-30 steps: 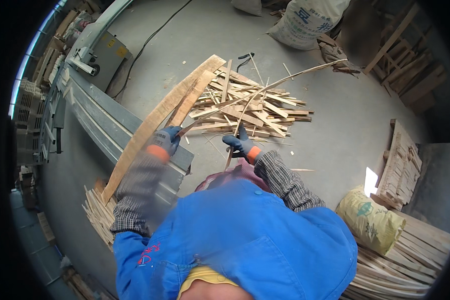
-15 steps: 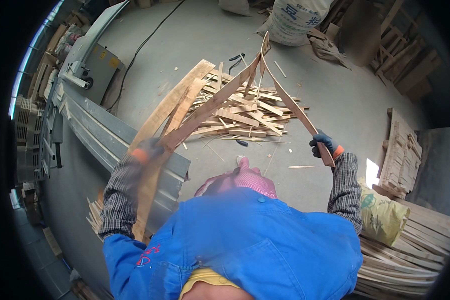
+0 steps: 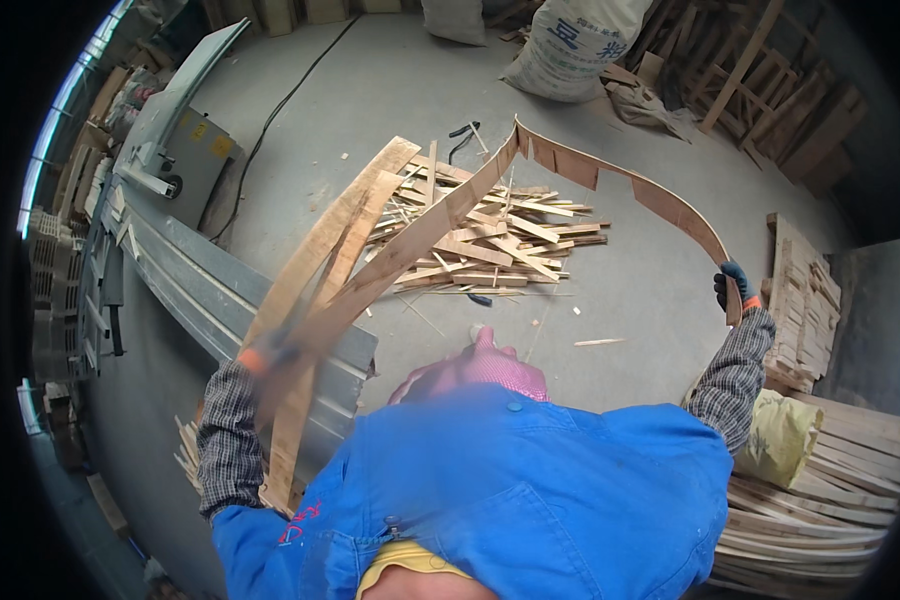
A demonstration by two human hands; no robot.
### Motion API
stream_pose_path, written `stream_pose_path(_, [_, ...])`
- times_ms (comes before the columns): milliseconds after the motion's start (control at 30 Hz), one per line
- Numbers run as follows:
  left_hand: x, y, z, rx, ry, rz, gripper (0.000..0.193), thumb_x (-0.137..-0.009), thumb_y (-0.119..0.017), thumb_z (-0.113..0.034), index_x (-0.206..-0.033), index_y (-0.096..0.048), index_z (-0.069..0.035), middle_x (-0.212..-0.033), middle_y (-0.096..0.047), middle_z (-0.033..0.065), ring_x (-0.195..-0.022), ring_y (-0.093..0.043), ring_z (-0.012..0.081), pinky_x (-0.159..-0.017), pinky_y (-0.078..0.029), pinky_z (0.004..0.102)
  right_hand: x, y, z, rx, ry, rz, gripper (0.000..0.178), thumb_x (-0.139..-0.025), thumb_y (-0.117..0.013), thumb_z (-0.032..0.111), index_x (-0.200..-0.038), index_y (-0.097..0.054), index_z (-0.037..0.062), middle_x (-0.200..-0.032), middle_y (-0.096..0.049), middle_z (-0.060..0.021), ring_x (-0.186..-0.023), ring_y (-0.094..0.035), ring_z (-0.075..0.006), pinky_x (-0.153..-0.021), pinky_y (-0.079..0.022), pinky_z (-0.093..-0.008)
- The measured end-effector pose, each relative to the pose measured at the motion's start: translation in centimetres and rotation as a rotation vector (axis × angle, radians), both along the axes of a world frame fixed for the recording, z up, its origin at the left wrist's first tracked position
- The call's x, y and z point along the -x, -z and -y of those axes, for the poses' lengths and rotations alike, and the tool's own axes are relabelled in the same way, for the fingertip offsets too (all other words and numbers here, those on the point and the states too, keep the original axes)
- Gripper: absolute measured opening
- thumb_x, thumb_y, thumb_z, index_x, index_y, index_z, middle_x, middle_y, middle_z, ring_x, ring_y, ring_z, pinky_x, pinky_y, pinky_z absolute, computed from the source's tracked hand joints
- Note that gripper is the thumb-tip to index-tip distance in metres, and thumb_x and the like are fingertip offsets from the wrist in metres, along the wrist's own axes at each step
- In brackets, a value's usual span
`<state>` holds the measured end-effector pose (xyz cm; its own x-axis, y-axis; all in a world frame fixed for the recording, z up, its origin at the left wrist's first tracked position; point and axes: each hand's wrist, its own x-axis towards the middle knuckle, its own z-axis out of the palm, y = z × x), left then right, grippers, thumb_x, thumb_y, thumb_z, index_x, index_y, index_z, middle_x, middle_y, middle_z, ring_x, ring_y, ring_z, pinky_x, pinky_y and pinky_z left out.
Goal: The person picks up thin wooden planks from a pile on the floor, inspects them, and places them onto a metal table. The person then gathers the sorted planks from the table and places them into a cardboard box.
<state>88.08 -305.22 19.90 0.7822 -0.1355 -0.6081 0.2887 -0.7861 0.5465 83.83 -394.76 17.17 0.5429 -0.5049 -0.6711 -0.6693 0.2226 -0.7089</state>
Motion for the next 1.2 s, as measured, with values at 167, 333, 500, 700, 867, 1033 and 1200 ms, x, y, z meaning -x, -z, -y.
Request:
stream_pose_path(167, [0.8,1.2,-4.3,0.067,-0.058,-0.059,0.042,-0.078,-0.064,-0.009,-0.119,-0.061,-0.001,-0.104,-0.069,0.0117,-0.095,-0.064,0.0197,-0.085,-0.050,0.0308,1.3,-1.2,3.3,0.038,-0.050,0.069,0.049,-0.067,-0.080,0.048,-0.102,-0.064,0.0168,-0.082,-0.067,0.0036,-0.067,-0.061,-0.0078,-0.058,-0.049,-0.0221])
stream_pose_path(333, [0.7,-2.1,-2.1,-0.020,0.059,0.001,0.040,-0.081,-0.064,-0.009,-0.119,-0.061,0.002,-0.105,-0.069,0.0126,-0.095,-0.064,0.0184,-0.085,-0.050,0.0307,-1.4,-4.5,-1.1,-0.064,-0.469,0.041,0.073,-0.077,-0.070,0.036,-0.141,-0.041,0.0167,-0.098,-0.062,-0.0005,-0.083,-0.059,-0.0094,-0.069,-0.048,-0.0238])
stream_pose_path(500, [1.0,-5.9,5.2,0.152,0.096,0.098,0.038,-0.082,-0.064,-0.007,-0.118,-0.060,0.006,-0.105,-0.068,0.0139,-0.095,-0.064,0.0176,-0.083,-0.050,0.0299,-2.9,-1.2,-18.1,-0.291,-0.821,-0.095,0.088,-0.076,-0.068,0.040,-0.149,-0.027,0.0153,-0.123,-0.056,-0.0094,-0.108,-0.059,-0.0215,-0.094,-0.046,-0.0385])
stream_pose_path(700, [1.4,-10.3,9.6,0.146,0.161,0.219,0.032,-0.082,-0.062,-0.011,-0.112,-0.062,0.003,-0.098,-0.066,0.0205,-0.088,-0.064,0.0297,-0.080,-0.050,0.0353,-1.9,6.6,-25.4,-0.741,-0.886,0.145,0.098,-0.069,-0.076,0.041,-0.148,-0.027,0.0109,-0.137,-0.050,-0.0104,-0.127,-0.048,-0.0255,-0.102,-0.042,-0.0432])
stream_pose_path(867, [1.9,-12.3,10.4,0.050,0.299,0.339,0.028,-0.081,-0.060,-0.010,-0.107,-0.064,0.002,-0.092,-0.064,0.0218,-0.084,-0.063,0.0356,-0.076,-0.050,0.0389,-7.6,7.9,-25.3,-0.579,-0.949,0.274,0.086,-0.080,-0.068,0.041,-0.150,-0.025,0.0152,-0.138,-0.047,-0.0077,-0.127,-0.046,-0.0251,-0.105,-0.036,-0.0458])
stream_pose_path(1033, [3.7,-13.2,10.5,0.114,0.222,0.387,0.029,-0.082,-0.060,-0.010,-0.109,-0.063,0.000,-0.091,-0.063,0.0189,-0.086,-0.062,0.0364,-0.073,-0.049,0.0407,-17.7,4.0,-23.2,-0.498,-0.603,0.463,0.088,-0.086,-0.062,0.052,-0.153,-0.014,0.0214,-0.148,-0.034,-0.0086,-0.135,-0.037,-0.0265,-0.104,-0.034,-0.0555])
stream_pose_path(1200, [3.6,-15.8,12.0,-0.101,0.350,0.547,0.029,-0.082,-0.058,-0.006,-0.110,-0.062,-0.003,-0.096,-0.064,0.0177,-0.087,-0.061,0.0379,-0.074,-0.049,0.0416,-26.7,0.5,-21.9,-0.511,-0.390,0.618,0.103,-0.080,-0.066,0.062,-0.154,-0.006,0.0224,-0.158,-0.014,-0.0146,-0.143,-0.023,-0.0345,-0.105,-0.031,-0.0606])
